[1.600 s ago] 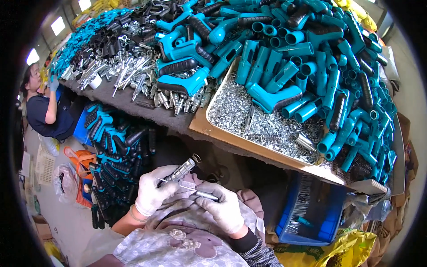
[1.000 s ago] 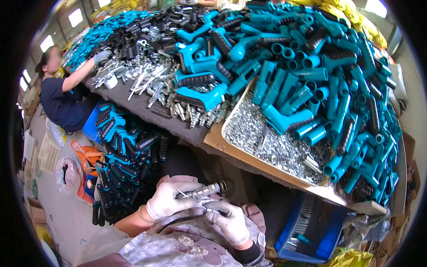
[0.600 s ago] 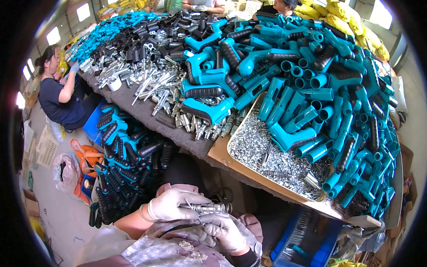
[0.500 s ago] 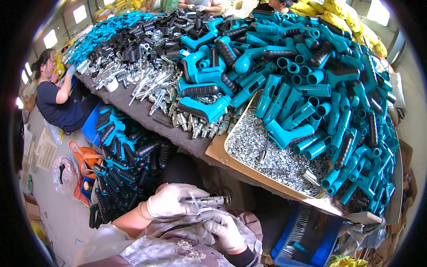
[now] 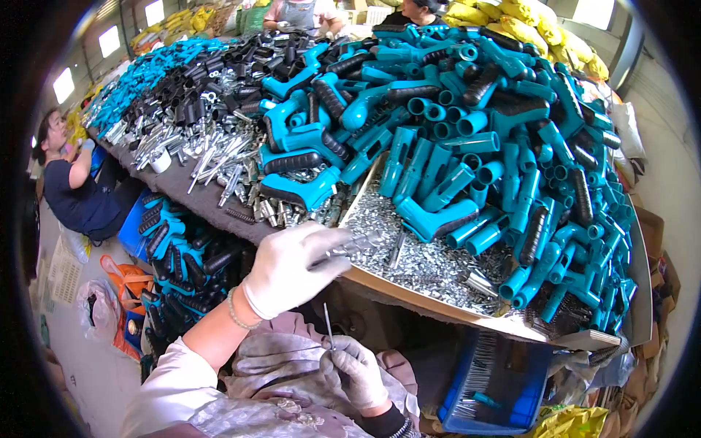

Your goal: Assembling plastic and metal components of tool handles at a factory workbench.

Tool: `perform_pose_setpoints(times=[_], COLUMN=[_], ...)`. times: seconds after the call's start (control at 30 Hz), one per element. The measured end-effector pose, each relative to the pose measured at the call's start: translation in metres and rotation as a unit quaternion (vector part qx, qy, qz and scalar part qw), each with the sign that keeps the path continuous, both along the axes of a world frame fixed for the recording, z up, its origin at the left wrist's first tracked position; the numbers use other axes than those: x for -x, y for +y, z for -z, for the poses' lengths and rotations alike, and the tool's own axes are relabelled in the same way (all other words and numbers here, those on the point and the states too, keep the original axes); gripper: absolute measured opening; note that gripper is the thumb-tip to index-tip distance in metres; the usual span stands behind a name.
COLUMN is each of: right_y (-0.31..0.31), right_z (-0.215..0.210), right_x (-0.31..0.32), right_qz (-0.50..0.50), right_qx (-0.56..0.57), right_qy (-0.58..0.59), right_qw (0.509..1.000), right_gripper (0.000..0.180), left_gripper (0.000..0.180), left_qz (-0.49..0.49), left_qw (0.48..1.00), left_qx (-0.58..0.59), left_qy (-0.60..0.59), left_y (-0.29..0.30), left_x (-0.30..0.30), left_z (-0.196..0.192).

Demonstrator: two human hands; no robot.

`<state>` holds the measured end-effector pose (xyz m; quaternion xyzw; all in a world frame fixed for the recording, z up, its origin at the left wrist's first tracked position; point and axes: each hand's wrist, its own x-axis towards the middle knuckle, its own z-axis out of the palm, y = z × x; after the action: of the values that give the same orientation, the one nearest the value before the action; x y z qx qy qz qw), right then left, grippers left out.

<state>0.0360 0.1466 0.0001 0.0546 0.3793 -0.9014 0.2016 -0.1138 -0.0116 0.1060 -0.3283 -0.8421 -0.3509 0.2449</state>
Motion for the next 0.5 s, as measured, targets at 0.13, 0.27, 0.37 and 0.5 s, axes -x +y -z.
perform_pose_setpoints(times=[0.13, 0.27, 0.37, 0.5], right_y=[0.007, 0.012, 0.015, 0.017], right_z=[0.006, 0.005, 0.009, 0.018], right_x=[0.005, 0.006, 0.002, -0.008], right_qz=[0.050, 0.091, 0.093, 0.114], right_qx=[0.033, 0.024, 0.021, 0.024], right_qy=[0.020, 0.012, -0.008, -0.064], right_qw=[0.998, 0.996, 0.995, 0.991], right_gripper=[0.032, 0.030, 0.033, 0.038], left_gripper=[0.027, 0.027, 0.017, 0.014], left_qz=[0.065, 0.056, 0.009, -0.031], left_qw=[0.994, 0.994, 0.995, 0.987], left_qx=[0.040, 0.069, 0.097, 0.154], left_qy=[0.080, 0.064, 0.034, 0.020], left_y=[0.040, 0.078, 0.102, 0.117], left_x=[0.001, 0.003, 0.001, 0.001], left_z=[-0.002, 0.004, 0.011, 0.023])
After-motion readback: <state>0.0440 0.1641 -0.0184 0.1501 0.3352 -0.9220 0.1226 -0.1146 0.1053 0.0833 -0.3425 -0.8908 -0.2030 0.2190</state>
